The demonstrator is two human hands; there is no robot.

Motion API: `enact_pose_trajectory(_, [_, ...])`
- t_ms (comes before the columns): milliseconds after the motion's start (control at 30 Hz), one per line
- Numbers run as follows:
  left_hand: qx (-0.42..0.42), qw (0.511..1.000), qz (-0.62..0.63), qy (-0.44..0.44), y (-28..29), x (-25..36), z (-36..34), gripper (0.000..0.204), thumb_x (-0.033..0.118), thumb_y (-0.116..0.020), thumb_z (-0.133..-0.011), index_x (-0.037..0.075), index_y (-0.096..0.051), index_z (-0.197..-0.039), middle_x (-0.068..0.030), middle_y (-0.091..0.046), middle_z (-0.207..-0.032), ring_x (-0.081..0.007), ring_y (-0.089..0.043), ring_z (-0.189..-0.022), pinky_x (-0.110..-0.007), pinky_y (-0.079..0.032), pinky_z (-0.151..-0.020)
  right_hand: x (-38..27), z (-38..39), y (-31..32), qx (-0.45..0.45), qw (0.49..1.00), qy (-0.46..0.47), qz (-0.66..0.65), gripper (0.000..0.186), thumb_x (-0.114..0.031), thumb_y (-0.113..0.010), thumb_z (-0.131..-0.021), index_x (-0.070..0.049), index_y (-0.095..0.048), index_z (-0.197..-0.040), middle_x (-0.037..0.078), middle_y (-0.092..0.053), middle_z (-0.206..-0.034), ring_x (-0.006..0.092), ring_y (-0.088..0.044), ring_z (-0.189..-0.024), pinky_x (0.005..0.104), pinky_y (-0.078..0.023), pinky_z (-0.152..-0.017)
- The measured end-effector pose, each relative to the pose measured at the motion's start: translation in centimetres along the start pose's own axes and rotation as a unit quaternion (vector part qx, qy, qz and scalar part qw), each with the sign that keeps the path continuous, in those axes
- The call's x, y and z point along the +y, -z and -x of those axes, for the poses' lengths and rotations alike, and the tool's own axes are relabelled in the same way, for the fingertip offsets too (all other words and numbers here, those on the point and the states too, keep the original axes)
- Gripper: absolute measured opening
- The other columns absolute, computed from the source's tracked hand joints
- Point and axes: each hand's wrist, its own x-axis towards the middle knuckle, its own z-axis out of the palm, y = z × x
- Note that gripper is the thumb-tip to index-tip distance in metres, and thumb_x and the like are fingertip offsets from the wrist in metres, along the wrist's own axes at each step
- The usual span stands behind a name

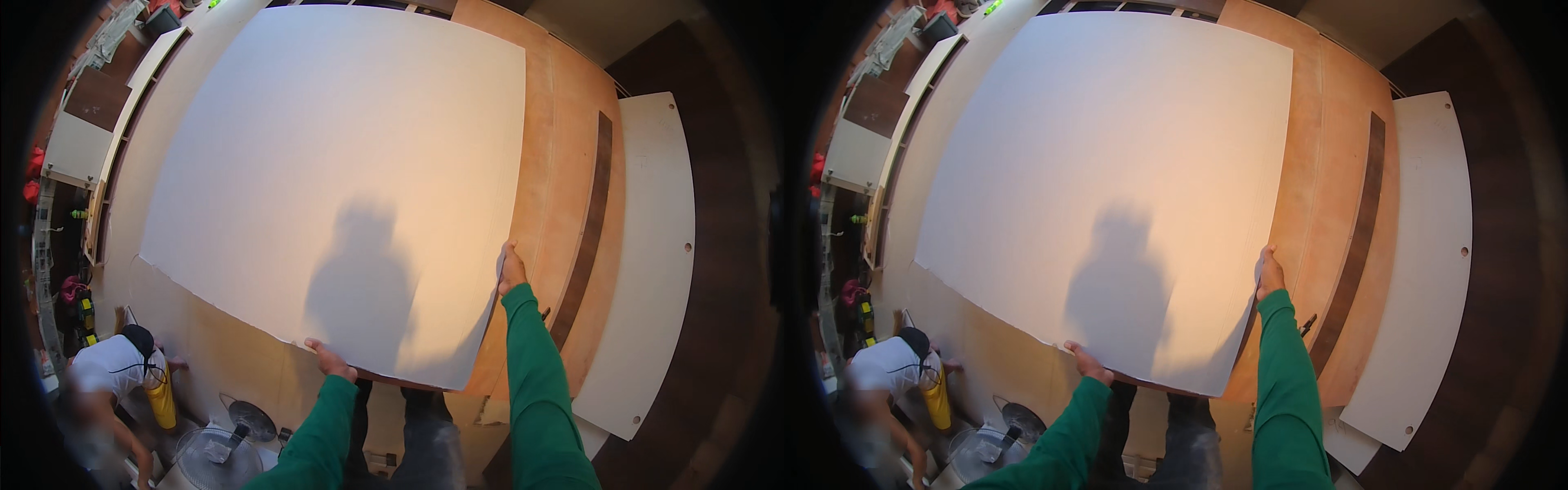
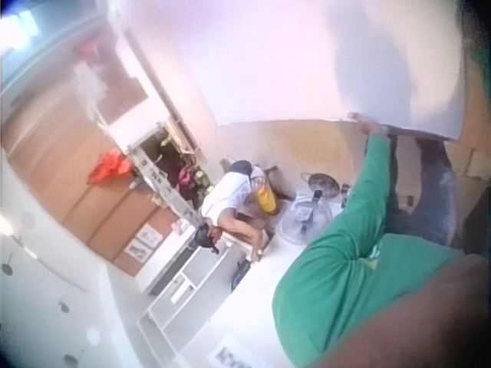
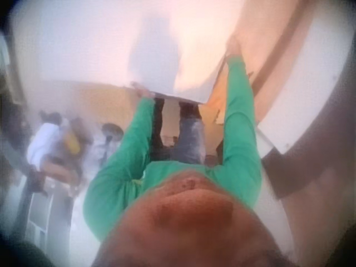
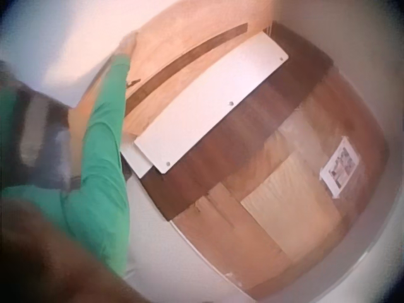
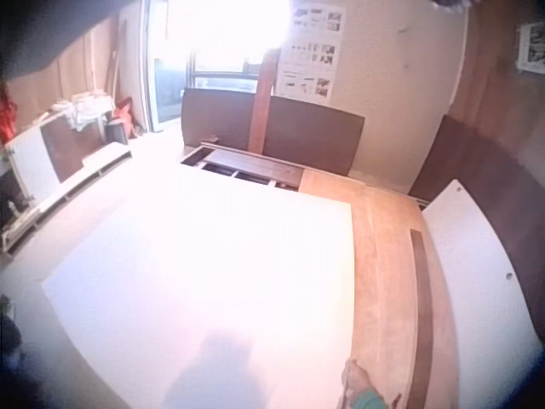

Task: The person measures and marks a large white wood panel using a tape measure and pencil. They then use a straight edge and a utility knife to cut the panel along the marked line. Finally, the person snaps the panel apart and cleans the cut edge.

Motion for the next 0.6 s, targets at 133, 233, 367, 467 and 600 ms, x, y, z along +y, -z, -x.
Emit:
enact_pose_trajectory(133, [-0.019,0.998,0.052,0.029,1.4,0.1,0.2,0.094,0.081,-0.026,-0.092,0.008,-0.035,-0.151,-0.0073,-0.037,-0.157,-0.0289,-0.036,-0.142,-0.044,-0.028,-0.118,-0.9,1.1,-1.7,0.072,0.996,-0.018,0.053,0.090,-0.065,-0.041,-0.098,0.006,-0.029,-0.152,0.023,-0.028,-0.159,0.0355,-0.029,-0.146,0.0528,-0.027,-0.116])
enact_pose_trajectory(233, [-0.031,0.997,0.043,0.061,2.6,0.0,0.2,0.092,0.082,-0.026,-0.091,0.013,-0.034,-0.153,-0.0041,-0.036,-0.158,-0.0285,-0.034,-0.143,-0.046,-0.028,-0.118,-1.2,2.4,-2.3,0.078,0.995,0.000,0.061,0.088,-0.064,-0.040,-0.098,0.006,-0.032,-0.150,0.024,-0.034,-0.156,0.0353,-0.034,-0.142,0.0558,-0.030,-0.112])
enact_pose_trajectory(367, [-0.145,0.987,0.060,0.037,2.9,-1.1,0.1,0.097,0.086,-0.023,-0.088,0.015,-0.032,-0.154,-0.0043,-0.035,-0.158,-0.0309,-0.033,-0.143,-0.049,-0.027,-0.118,-2.3,4.1,-3.0,0.113,0.990,0.027,0.084,0.086,-0.064,-0.039,-0.098,0.007,-0.038,-0.147,0.023,-0.044,-0.148,0.0348,-0.044,-0.134,0.0562,-0.036,-0.107])
enact_pose_trajectory(467, [-0.165,0.976,0.124,0.069,1.9,-1.7,0.6,0.103,0.089,-0.018,-0.085,0.015,-0.030,-0.155,-0.0061,-0.033,-0.159,-0.0334,-0.032,-0.143,-0.050,-0.026,-0.119,-3.3,5.3,-3.3,0.128,0.989,0.003,0.071,0.083,-0.059,-0.042,-0.099,0.015,-0.046,-0.137,0.026,-0.052,-0.141,0.0336,-0.051,-0.129,0.0419,-0.041,-0.107])
enact_pose_trajectory(600, [-0.158,0.980,0.110,0.048,0.8,-1.0,1.7,0.109,0.092,-0.013,-0.082,0.014,-0.028,-0.156,-0.0082,-0.032,-0.160,-0.0348,-0.032,-0.143,-0.050,-0.026,-0.120,-3.9,6.4,-3.3,0.109,0.992,0.029,0.063,0.083,-0.060,-0.042,-0.099,0.015,-0.046,-0.137,0.026,-0.050,-0.143,0.0334,-0.049,-0.131,0.0425,-0.041,-0.107])
